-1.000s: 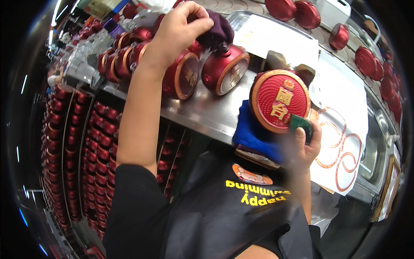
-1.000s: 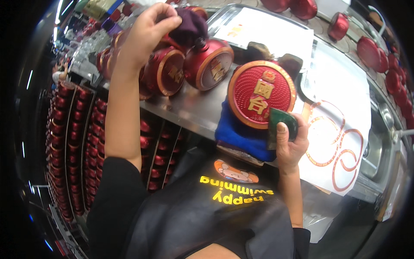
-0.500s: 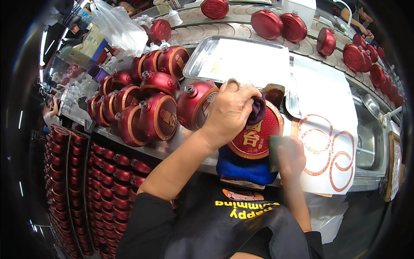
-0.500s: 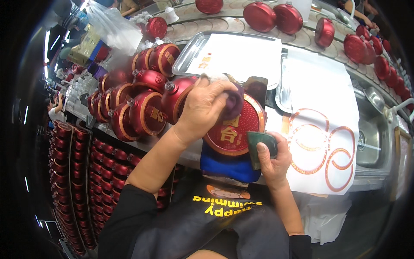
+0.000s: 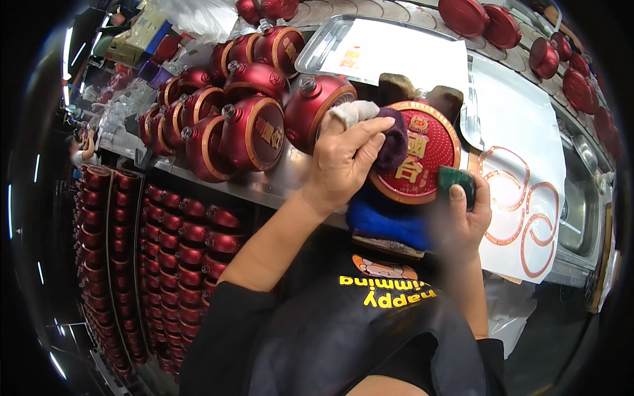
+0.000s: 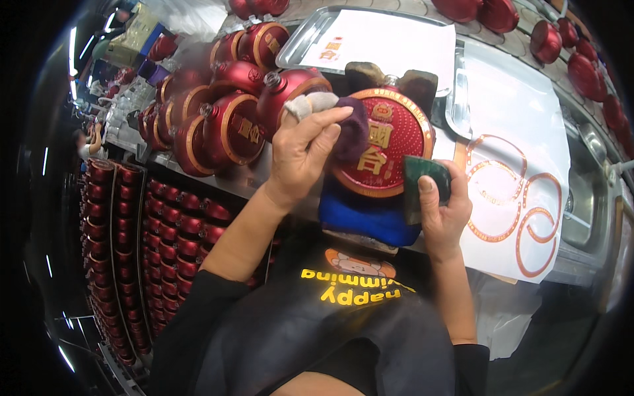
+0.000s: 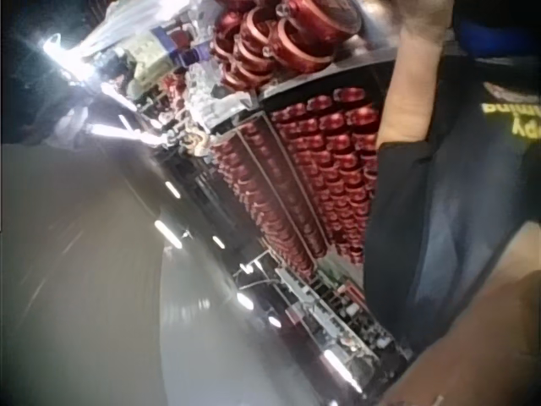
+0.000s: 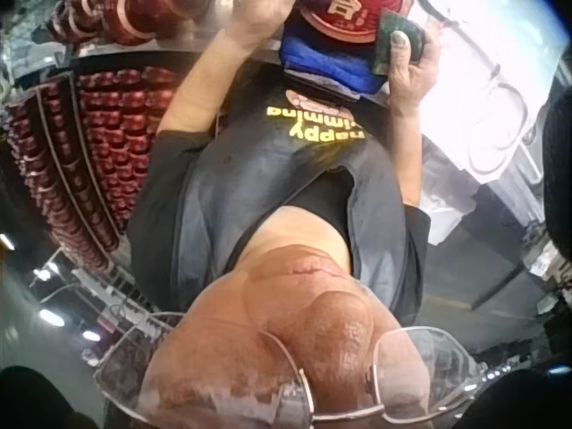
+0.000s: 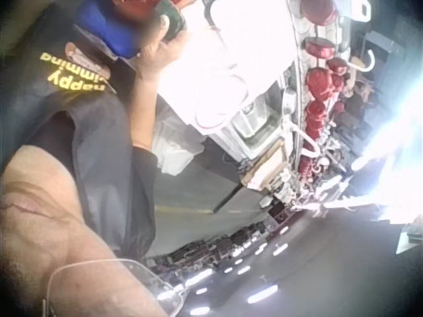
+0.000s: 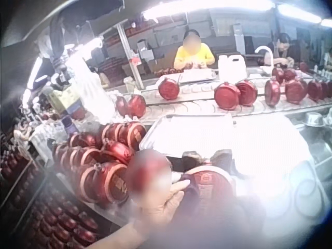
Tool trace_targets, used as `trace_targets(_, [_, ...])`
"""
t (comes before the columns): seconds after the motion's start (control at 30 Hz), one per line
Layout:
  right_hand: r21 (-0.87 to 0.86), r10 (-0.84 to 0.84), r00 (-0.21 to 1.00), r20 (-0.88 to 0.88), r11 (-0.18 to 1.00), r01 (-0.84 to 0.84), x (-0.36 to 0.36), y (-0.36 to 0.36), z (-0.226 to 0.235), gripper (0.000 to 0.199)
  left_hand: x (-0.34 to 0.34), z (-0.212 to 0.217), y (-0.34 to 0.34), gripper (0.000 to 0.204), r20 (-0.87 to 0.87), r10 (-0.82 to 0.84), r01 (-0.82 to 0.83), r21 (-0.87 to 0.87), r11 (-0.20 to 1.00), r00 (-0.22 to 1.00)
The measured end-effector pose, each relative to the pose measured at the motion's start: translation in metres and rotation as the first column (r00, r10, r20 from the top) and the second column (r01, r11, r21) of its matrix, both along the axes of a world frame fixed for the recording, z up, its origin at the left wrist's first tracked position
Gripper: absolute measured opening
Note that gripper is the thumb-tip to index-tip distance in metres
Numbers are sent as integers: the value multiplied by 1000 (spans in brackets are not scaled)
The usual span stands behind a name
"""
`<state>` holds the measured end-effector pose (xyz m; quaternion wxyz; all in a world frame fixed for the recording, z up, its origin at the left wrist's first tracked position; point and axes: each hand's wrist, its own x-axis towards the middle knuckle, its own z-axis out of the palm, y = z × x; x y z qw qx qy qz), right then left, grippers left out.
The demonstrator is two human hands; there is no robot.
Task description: The person applies gold decorative stickers to the bottom of red spherical ornaments. They pick up each ornament, place a sticker on the base, smooth it with a green tool, and set the ornament aside. The process is repeated for multiple ornaments.
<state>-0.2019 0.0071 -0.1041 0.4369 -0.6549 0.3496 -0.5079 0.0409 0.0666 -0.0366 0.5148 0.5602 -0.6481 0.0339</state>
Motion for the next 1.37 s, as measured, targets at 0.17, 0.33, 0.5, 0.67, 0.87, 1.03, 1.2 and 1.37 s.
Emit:
trace_targets(0.17, [-71,-1,1000,-15,997,0,1,-1,4,33,-26,-28,40,27,106,147,-140,-73,987,983])
trace_targets(0.33, [169,46,962,268,981,-94,-3,4,9,28,-53,-40,60,42,357,151,-115,-121,986,922])
trace_targets(0.5, [262,-26,917,399,961,-87,-27,7,14,28,-73,-24,50,43,567,33,-23,-25,999,823])
trace_targets(0.67, [275,-52,919,392,959,-63,-43,7,12,27,-81,9,19,28,666,-135,72,121,990,734])
trace_targets(0.87, [267,-69,951,301,964,-14,-44,1,7,27,-72,46,-39,18,613,-317,199,254,946,724])
trace_targets(1.03, [209,-56,969,242,978,4,-34,-8,6,30,-47,58,-83,14,622,-279,198,197,960,732])
trace_targets(1.2, [200,-12,976,219,979,-32,-26,-8,10,31,-11,54,-71,8,520,-155,64,189,980,840])
trace_targets(1.37, [124,51,990,130,990,-67,-17,-2,16,34,-3,26,-13,26,522,28,-66,54,996,852])
